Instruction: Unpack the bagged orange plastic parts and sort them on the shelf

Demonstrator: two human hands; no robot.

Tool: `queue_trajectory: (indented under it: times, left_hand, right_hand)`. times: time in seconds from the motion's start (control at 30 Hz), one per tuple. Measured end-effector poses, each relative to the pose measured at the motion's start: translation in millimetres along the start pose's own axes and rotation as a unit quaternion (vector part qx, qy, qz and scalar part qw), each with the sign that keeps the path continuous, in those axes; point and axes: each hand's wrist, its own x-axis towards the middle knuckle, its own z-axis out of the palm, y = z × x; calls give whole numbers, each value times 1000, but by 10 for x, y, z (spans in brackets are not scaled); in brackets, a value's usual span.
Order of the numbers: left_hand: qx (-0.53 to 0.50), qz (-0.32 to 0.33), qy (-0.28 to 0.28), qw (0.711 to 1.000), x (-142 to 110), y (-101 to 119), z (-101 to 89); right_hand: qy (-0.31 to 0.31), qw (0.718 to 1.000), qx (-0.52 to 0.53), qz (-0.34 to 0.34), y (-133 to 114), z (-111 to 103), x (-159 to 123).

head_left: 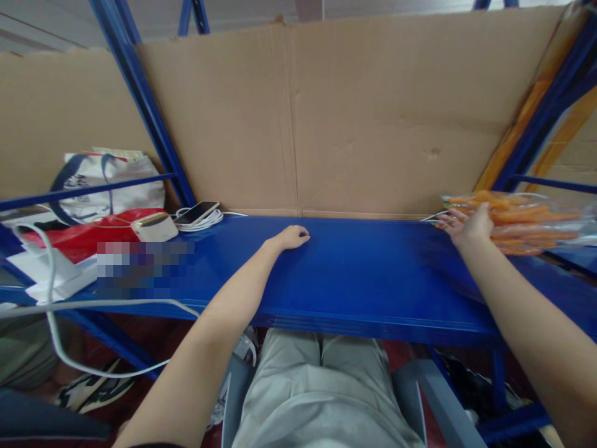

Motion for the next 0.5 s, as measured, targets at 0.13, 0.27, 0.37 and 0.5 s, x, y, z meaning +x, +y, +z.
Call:
queue_trajectory:
  times: [0.13,0.27,0.37,0.5]
  left_hand:
    - [2,-1,1,1000,7,2,3]
    - [3,-3,-4,1000,8,6,3]
    - [4,-4,-6,1000,7,9,5]
    - [2,-8,-2,1000,-2,17,6]
  right_hand:
    - [8,990,85,113,-175,12,-55]
    - [7,985,84,153,-293,19,-71]
    - [5,984,78,159,-346,22,-20]
    - [26,982,95,158,-349,62,88]
